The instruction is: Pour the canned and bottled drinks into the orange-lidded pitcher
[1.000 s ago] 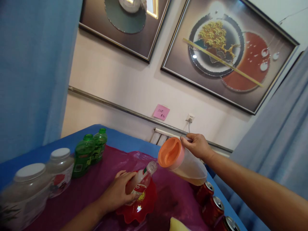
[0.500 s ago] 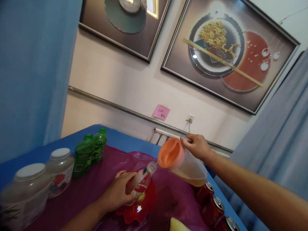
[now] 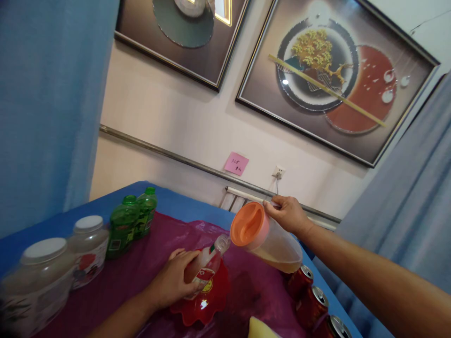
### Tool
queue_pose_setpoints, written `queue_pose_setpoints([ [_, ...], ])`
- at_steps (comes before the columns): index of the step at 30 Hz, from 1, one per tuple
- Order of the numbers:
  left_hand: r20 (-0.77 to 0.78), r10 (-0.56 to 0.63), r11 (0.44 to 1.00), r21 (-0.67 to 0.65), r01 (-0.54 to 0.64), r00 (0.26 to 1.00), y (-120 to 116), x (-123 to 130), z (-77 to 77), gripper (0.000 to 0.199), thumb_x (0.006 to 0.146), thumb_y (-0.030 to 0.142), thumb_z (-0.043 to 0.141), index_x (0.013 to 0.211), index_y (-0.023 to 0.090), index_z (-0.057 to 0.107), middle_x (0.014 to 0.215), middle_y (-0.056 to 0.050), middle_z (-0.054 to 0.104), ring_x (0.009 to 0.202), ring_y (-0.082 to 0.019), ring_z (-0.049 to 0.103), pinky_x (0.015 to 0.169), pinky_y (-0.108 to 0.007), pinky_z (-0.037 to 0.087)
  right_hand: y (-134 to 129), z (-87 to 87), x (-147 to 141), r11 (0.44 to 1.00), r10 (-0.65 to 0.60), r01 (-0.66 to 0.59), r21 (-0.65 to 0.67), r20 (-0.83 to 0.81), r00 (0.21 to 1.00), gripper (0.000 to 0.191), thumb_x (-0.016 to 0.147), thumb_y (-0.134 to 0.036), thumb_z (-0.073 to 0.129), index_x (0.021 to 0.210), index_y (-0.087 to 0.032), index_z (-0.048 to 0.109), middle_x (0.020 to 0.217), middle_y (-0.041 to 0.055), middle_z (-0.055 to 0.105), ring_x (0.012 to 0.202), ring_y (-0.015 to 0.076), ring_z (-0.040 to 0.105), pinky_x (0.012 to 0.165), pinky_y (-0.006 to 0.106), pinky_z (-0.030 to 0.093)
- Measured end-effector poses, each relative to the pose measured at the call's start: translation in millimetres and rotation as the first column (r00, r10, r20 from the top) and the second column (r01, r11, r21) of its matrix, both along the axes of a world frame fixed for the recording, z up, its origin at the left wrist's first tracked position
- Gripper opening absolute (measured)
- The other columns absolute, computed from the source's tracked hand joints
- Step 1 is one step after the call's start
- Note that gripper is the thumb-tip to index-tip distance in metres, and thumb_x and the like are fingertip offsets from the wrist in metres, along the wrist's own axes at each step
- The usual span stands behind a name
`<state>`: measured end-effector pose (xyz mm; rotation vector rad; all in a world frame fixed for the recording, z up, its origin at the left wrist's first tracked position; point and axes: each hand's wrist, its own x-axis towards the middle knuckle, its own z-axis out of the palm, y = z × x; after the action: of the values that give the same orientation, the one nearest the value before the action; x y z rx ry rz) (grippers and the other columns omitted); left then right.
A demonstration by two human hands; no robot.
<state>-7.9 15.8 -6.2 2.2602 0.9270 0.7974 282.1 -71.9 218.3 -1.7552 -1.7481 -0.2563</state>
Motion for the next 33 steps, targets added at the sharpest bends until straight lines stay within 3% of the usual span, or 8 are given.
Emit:
queue_pose_setpoints([
  [33, 0.030, 0.007, 1.000, 0.006, -0.007, 1.000, -2.7, -0.8, 2.4, 0.067, 0.062, 0.045, 0.082, 0.124, 0.025, 0.066, 0.129, -0.007, 0.071, 0.123, -0.034, 0.060, 0.117, -0.050, 0.030, 2.6, -0.6, -2.1, 1.000, 0.013, -0.013, 0.010, 0.016, 1.000, 0.050, 0.083, -0.059, 0.051, 0.054, -0.024, 0.029, 0.054, -0.0055, 0.023, 0.051, 0.0098, 0.024, 0.047, 0.027, 0.019],
])
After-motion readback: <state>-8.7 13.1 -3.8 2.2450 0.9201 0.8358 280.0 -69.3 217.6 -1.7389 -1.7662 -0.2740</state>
